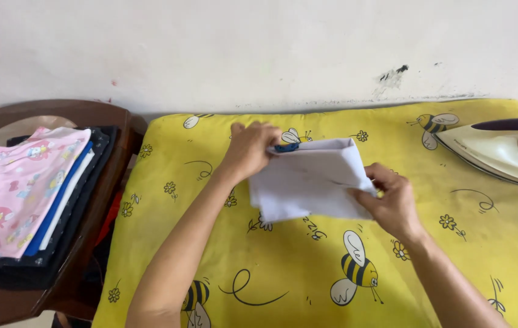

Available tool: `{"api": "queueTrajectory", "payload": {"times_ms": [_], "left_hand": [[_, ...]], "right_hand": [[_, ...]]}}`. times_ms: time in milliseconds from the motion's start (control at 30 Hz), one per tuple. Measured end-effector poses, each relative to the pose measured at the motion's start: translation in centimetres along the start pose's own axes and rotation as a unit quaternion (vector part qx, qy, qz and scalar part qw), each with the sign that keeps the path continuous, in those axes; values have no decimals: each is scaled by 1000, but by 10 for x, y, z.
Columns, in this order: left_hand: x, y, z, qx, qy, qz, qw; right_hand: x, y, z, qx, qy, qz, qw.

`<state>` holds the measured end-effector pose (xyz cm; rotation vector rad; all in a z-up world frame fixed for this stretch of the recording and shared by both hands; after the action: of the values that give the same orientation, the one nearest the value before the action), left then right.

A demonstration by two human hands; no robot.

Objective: The person irons a white short-sleeved shirt laid out on a yellow bedsheet. They use an electric iron to smooth the collar, sleeves, and main body of the shirt. After ironing, the person folds the shirt neatly and places it on a stack of other folded clothes.

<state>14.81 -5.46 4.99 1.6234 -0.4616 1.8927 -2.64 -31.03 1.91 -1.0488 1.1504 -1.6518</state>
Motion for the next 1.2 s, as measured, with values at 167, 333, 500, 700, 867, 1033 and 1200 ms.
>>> {"api": "queueTrajectory", "payload": {"times_ms": [167,333,500,700,867,1033,1200], "left_hand": [[68,42,2,-99,272,53,956],[-14,48,-19,-153,329,130,923],[-98,22,-60,16,84,26,996],[-76,23,-72,195,25,-287,938],[-92,23,-38,224,106,-348,904],[-90,34,-18,214,205,-357,886],[-118,24,-11,218,167,-345,898]], "right_hand": [[-1,-93,-39,347,-11,-301,888],[-30,-73,-90,445,-67,-406,795],[-33,10,-110,149,-322,-340,871],[43,81,10,-86,7,-249,965],[30,133,76,-165,89,-302,935],[16,91,66,-131,171,-304,928],[14,104,66,-122,149,-388,902]]}}
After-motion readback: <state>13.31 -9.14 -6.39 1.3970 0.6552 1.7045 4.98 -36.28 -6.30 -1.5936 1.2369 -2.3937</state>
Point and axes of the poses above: each hand's wrist, its own z-axis towards the middle knuckle, its own x-axis out of the back of the hand, y = z × x, the point moved 5 cm from there along z, towards the middle knuckle, and after that the axes turned 9 degrees about z, right-handed, at the moved point
